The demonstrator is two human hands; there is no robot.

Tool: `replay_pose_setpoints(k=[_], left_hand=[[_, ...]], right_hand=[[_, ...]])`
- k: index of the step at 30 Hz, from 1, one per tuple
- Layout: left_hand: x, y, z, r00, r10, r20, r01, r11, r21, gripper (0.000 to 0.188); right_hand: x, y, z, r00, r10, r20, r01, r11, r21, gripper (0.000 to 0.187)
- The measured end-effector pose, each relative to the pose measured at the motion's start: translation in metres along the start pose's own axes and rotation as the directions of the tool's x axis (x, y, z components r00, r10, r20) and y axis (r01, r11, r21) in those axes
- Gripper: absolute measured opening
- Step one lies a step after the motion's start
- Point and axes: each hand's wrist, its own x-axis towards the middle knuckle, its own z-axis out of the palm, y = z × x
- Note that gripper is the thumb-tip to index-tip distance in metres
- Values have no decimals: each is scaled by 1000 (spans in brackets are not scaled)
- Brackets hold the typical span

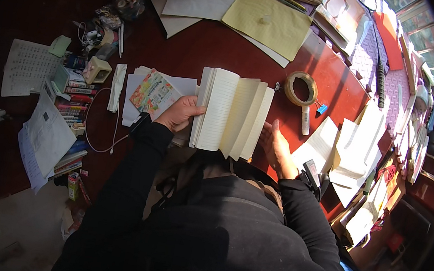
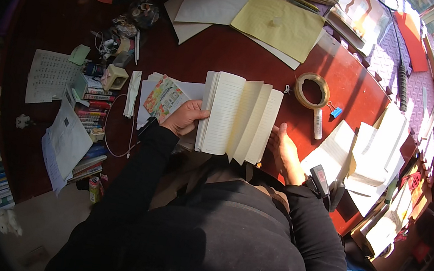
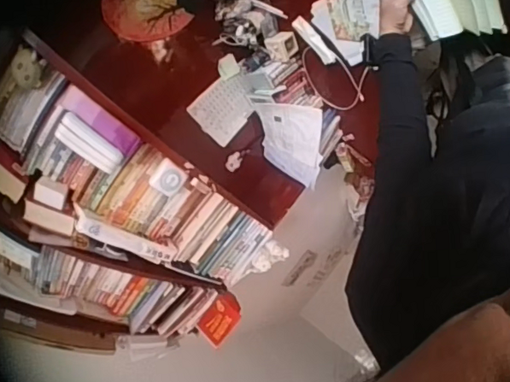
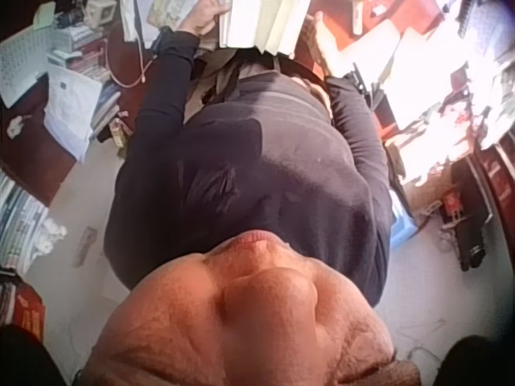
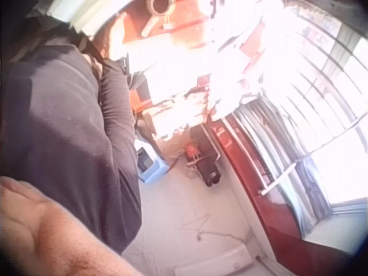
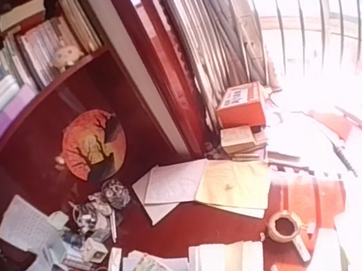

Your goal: The person assembles a small notebook by hand. They place a stack of white paper on the table, apply clear tape to the spine, fold the edges, and press the binding. They then place the assembled notebook into a yellow envelope.

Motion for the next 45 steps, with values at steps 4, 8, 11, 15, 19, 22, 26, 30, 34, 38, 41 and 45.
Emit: replay_pose_setpoints(k=[4, 8, 11, 15, 19, 22, 26, 30, 34, 38, 41, 45], left_hand=[[-2, 4, 1, 998, -46, -30, 47, 999, 16, 25], [-1, 2, -2, 998, -46, -41, 46, 999, -9, 25], [1, 0, -8, 999, -48, -26, 48, 999, -12, 26], [3, -2, -14, 998, -55, 8, 55, 998, -12, 28], [3, 0, -15, 996, -66, 53, 67, 998, -8, 29], [2, 3, -13, 994, -99, 38, 99, 995, -11, 29], [1, 7, -8, 995, -89, 48, 89, 996, 4, 26], [1, 8, -4, 997, -63, 43, 64, 998, -24, 19], [2, 7, -7, 996, -65, 55, 67, 997, -37, 18], [1, 8, -9, 996, -51, 66, 54, 998, -43, 18], [0, 9, -7, 997, -68, 31, 69, 997, -29, 19], [1, 11, -2, 996, -82, 47, 83, 997, -11, 20]], right_hand=[[0, 0, 0, 1000, 4, -2, -4, 1000, 2, 86], [0, -1, 0, 1000, 4, 1, -4, 1000, -2, 86], [0, 0, -1, 1000, 7, 0, -7, 1000, -9, 86], [1, 1, -1, 1000, 8, -12, -8, 1000, -2, 86], [1, 1, -1, 1000, 12, -21, -12, 1000, 0, 87], [1, 1, 0, 1000, 11, -14, -11, 1000, 0, 88], [0, 0, 0, 1000, 9, -6, -9, 1000, 3, 89], [-1, 0, 1, 1000, 4, -5, -4, 1000, -3, 89], [-2, -1, 3, 1000, 1, -13, -1, 1000, -6, 89], [-2, -1, 5, 999, 2, -42, -2, 1000, 0, 85], [-3, -2, 7, 999, 8, -40, -8, 1000, -4, 84], [-4, -4, 8, 1000, -12, -21, 11, 999, -30, 84]])
